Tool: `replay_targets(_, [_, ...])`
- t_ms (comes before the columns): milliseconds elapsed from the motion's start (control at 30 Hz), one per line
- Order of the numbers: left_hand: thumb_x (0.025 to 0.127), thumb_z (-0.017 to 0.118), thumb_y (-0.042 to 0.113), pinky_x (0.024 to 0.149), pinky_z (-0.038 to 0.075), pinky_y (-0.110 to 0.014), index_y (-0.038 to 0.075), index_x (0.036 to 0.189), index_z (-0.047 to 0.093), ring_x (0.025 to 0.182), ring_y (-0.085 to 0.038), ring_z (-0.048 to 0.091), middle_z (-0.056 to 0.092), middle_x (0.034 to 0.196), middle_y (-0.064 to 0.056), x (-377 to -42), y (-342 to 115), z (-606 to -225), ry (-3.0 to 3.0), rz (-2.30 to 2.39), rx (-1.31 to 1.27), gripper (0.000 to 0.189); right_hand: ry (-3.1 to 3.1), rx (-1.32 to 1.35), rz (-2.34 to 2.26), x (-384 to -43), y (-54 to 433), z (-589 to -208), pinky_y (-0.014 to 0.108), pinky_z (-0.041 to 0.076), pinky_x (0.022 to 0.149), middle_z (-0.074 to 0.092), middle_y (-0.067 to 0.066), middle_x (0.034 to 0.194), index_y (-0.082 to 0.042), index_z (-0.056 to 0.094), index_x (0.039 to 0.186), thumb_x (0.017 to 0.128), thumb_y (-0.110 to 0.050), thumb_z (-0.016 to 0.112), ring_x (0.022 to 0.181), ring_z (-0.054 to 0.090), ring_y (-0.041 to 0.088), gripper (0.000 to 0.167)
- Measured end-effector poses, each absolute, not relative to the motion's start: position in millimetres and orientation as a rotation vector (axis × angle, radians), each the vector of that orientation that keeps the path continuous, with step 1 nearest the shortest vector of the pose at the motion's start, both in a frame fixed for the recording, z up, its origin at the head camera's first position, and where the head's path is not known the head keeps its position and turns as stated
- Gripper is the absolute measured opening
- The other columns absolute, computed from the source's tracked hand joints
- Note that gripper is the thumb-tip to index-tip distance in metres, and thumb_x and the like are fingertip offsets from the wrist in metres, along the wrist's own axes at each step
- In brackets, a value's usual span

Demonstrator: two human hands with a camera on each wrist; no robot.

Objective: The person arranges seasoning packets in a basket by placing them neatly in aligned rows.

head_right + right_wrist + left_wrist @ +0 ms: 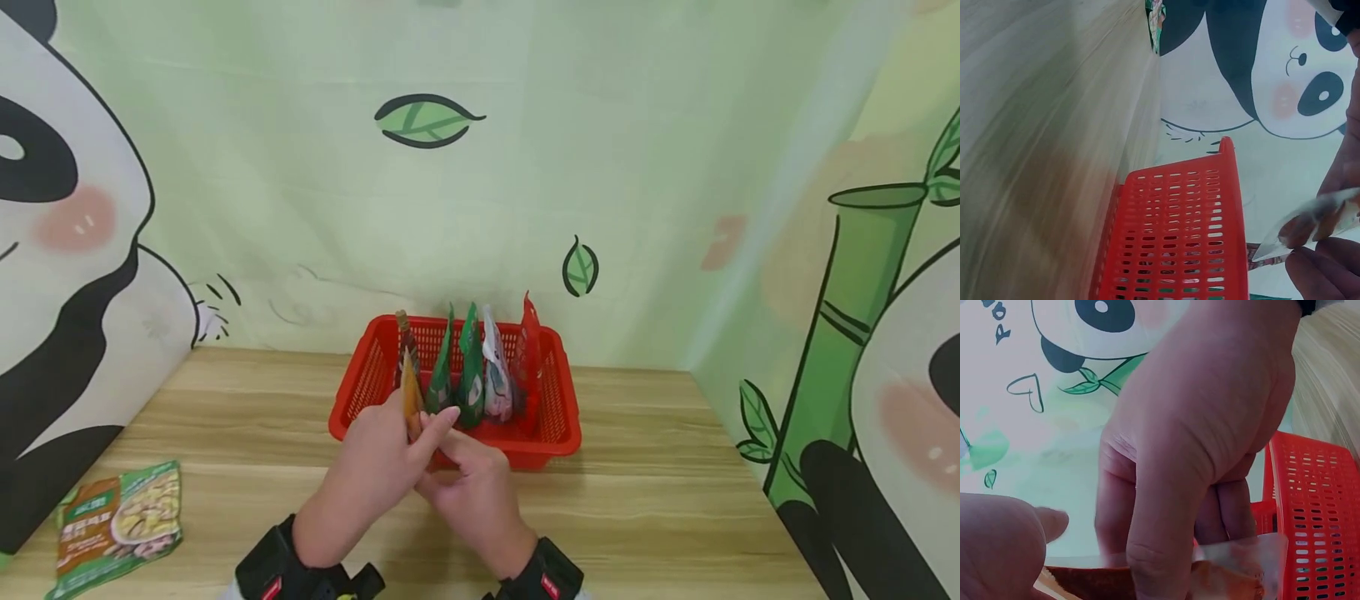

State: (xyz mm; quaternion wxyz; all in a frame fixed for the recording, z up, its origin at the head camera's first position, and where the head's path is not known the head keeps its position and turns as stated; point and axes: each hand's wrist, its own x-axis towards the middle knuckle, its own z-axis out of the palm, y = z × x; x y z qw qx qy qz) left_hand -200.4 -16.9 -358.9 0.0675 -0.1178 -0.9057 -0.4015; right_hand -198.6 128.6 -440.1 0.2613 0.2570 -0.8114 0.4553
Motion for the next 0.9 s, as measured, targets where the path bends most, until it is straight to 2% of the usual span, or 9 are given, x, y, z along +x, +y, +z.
replay_targets(167, [0.101, 0.064, 0.029, 0.048, 0.047, -0.018, 0.001, 0.100, 0.061, 0.051, -0.009, 0.056, 0.059, 0.064, -0.002, -201, -21, -359, -2.683, -1.095, -0.395, 0.029, -2.266, 0.778, 1.167, -198, 130, -434, 0.030, 0.057, 0.094, 0.068, -0.002, 0.136, -0.021, 0.061, 0.143, 0.085, -0.028, 0.085, 0.121, 0.069, 0.014, 0.063])
replay_targets(267, [0.100, 0.065, 0.018, 0.048, 0.047, -0.017, -0.002, 0.101, 0.063, 0.050, -0.009, 0.055, 0.060, 0.064, -0.004, -201, -24, -360, -2.679, -1.041, -0.408, 0.020, -2.316, 0.830, 1.157, -198, 134, -431, 0.031, 0.056, 0.095, 0.063, -0.003, 0.142, -0.023, 0.056, 0.147, 0.086, -0.035, 0.082, 0.125, 0.066, 0.015, 0.067])
replay_targets(333, [0.099, 0.066, 0.014, 0.048, 0.047, -0.018, -0.003, 0.103, 0.064, 0.050, -0.010, 0.054, 0.061, 0.065, -0.005, -202, -28, -360, -2.693, -1.019, -0.407, 0.017, -2.343, 0.860, 1.148, -200, 140, -431, 0.033, 0.057, 0.095, 0.064, -0.003, 0.141, -0.024, 0.058, 0.145, 0.087, -0.037, 0.081, 0.126, 0.066, 0.015, 0.064])
replay_targets(467, [0.098, 0.068, 0.014, 0.051, 0.054, -0.022, -0.003, 0.105, 0.064, 0.053, -0.013, 0.061, 0.067, 0.070, -0.008, -206, -37, -360, -2.732, -1.001, -0.392, 0.018, -2.457, 0.849, 1.072, -206, 156, -430, 0.033, 0.059, 0.094, 0.070, -0.004, 0.133, -0.026, 0.070, 0.133, 0.087, -0.040, 0.081, 0.120, 0.069, 0.013, 0.050])
replay_targets(600, [0.100, 0.065, 0.014, 0.057, 0.061, -0.030, 0.000, 0.097, 0.065, 0.065, -0.020, 0.072, 0.072, 0.078, -0.011, -211, -50, -359, -2.743, -1.036, -0.341, 0.014, -2.607, 0.771, 0.819, -218, 180, -429, 0.032, 0.060, 0.090, 0.076, -0.006, 0.119, -0.025, 0.079, 0.115, 0.083, -0.040, 0.085, 0.109, 0.070, 0.010, 0.036])
replay_targets(667, [0.101, 0.062, 0.013, 0.060, 0.062, -0.034, 0.001, 0.095, 0.065, 0.073, -0.024, 0.075, 0.074, 0.084, -0.013, -213, -56, -359, -2.750, -1.081, -0.306, 0.014, -2.662, 0.728, 0.690, -226, 193, -429, 0.033, 0.061, 0.089, 0.076, -0.007, 0.111, -0.023, 0.079, 0.110, 0.081, -0.039, 0.088, 0.104, 0.070, 0.010, 0.034])
replay_targets(767, [0.102, 0.060, 0.012, 0.062, 0.063, -0.037, 0.000, 0.098, 0.066, 0.080, -0.028, 0.077, 0.076, 0.094, -0.017, -214, -63, -358, -2.770, -1.141, -0.274, 0.014, -2.744, 0.663, 0.575, -235, 209, -429, 0.035, 0.061, 0.088, 0.076, -0.007, 0.107, -0.022, 0.079, 0.110, 0.078, -0.038, 0.089, 0.100, 0.069, 0.011, 0.037])
replay_targets(900, [0.103, 0.058, 0.013, 0.063, 0.063, -0.038, -0.001, 0.102, 0.066, 0.082, -0.028, 0.077, 0.076, 0.097, -0.017, -213, -70, -356, -2.783, -1.167, -0.248, 0.016, -2.860, 0.587, 0.499, -245, 219, -428, 0.034, 0.062, 0.083, 0.078, -0.008, 0.098, -0.020, 0.079, 0.110, 0.078, -0.040, 0.089, 0.088, 0.069, 0.009, 0.040])
